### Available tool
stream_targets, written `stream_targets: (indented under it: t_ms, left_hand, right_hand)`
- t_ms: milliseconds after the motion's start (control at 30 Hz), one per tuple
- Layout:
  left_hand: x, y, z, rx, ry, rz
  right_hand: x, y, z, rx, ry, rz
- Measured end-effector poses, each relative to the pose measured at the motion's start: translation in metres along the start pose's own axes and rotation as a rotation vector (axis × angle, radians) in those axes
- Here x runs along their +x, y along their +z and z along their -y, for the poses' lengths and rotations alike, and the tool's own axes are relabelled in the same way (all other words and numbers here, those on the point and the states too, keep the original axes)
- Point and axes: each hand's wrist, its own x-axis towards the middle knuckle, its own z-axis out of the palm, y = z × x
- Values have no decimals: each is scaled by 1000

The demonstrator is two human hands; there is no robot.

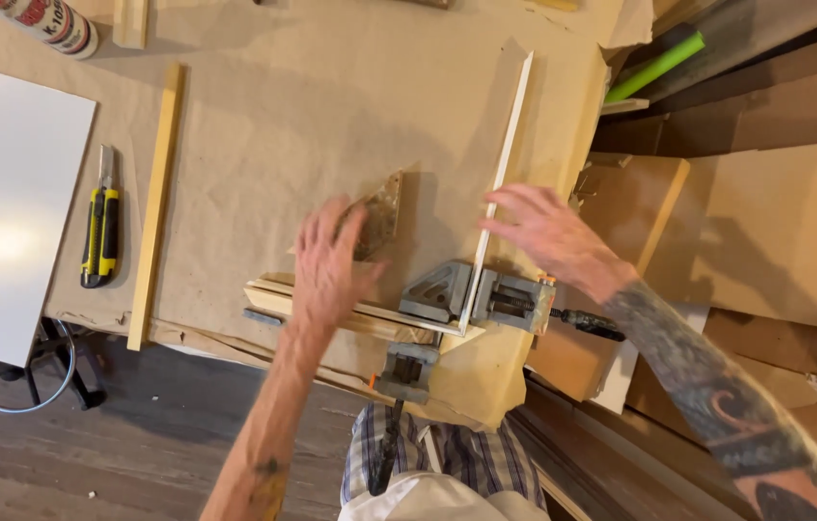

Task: Securing the joints of a wooden frame using glue, a corner clamp, and a hammer.

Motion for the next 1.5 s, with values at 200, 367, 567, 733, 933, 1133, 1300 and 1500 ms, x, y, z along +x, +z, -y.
stream_targets:
  t_ms: [200,367,567,733,933,1133,1300,1500]
  left_hand:
    - [-47,-10,-21,-185,78,454]
    - [-21,-78,-41,-199,111,417]
    - [-11,-134,-88,-488,65,-38]
    - [-8,-186,-148,-541,85,-200]
    - [-16,-242,-203,-710,-83,-181]
    - [-42,-261,-238,-851,-177,69]
    - [-52,-263,-266,-786,-102,74]
    - [-62,-255,-268,-655,-83,23]
  right_hand:
    - [27,48,-25,-253,-316,-366]
    - [16,-34,-20,-84,-330,-497]
    - [-31,-113,-1,163,-167,-453]
    - [-74,-133,12,175,-101,-342]
    - [-112,-154,32,510,-65,-199]
    - [-121,-204,95,717,-116,-325]
    - [-115,-247,143,854,-226,-542]
    - [-124,-247,146,792,-261,-594]
